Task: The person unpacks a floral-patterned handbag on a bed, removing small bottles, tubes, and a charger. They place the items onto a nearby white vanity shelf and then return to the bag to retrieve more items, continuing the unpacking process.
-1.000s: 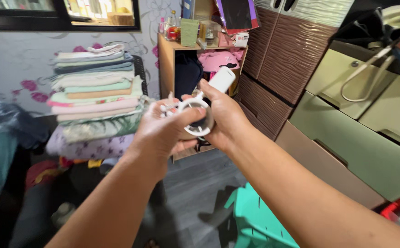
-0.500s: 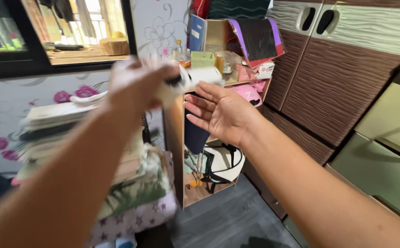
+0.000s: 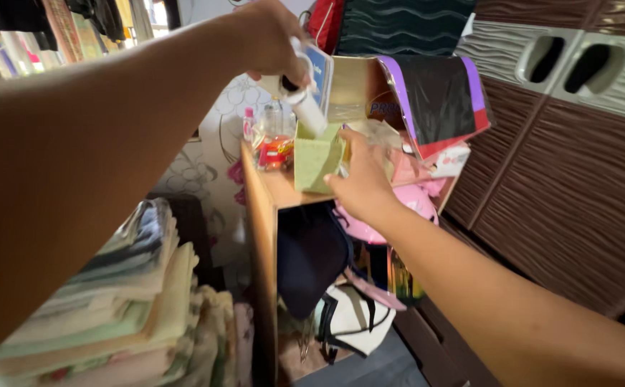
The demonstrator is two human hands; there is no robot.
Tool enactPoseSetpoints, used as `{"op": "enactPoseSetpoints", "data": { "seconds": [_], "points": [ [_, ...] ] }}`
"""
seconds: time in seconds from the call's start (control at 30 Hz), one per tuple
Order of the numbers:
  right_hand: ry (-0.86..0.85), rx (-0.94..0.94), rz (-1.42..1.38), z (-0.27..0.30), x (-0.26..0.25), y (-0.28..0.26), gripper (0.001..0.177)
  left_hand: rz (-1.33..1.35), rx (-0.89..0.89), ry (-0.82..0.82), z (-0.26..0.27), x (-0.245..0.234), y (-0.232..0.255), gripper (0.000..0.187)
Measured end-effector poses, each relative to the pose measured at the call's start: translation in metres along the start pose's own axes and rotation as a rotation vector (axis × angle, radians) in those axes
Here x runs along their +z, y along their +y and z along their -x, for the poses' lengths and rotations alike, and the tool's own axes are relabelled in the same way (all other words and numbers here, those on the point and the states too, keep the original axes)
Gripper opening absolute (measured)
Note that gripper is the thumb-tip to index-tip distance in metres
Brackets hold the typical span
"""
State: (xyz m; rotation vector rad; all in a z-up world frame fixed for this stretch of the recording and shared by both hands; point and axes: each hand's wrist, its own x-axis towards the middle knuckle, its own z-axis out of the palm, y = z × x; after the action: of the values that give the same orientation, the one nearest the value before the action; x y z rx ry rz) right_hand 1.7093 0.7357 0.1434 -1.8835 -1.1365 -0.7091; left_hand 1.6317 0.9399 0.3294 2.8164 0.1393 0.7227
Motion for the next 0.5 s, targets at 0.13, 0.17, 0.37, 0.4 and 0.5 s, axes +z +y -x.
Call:
{"op": "enactPoseSetpoints", "data": {
  "seconds": [0.13, 0.17, 0.37, 0.4, 0.5],
  "points": [
    [-0.153, 0.100, 0.010, -0.031, 0.012, 0.026, 0.057, -0.250, 0.122, -0.248, -0.056, 0.018, -0.003, 0.072],
    [-0.156, 0.073, 0.002, -0.037, 0.013, 0.032, 0.045, -0.233, 0.132, -0.290, -0.065, 0.027, -0.003, 0.074],
    [-0.197, 0.072, -0.053, -0.067, 0.006, 0.053, 0.030, -0.309, 0.137, -0.459, -0.092, 0.059, -0.003, 0.076],
    [-0.203, 0.099, -0.046, -0.067, 0.006, 0.054, 0.028, -0.287, 0.076, -0.495, -0.091, 0.062, -0.003, 0.075],
    [-0.252, 0.140, -0.071, -0.073, 0.002, 0.054, 0.031, -0.238, 0.013, -0.496, -0.092, 0.061, 0.003, 0.073]
  ]
}}
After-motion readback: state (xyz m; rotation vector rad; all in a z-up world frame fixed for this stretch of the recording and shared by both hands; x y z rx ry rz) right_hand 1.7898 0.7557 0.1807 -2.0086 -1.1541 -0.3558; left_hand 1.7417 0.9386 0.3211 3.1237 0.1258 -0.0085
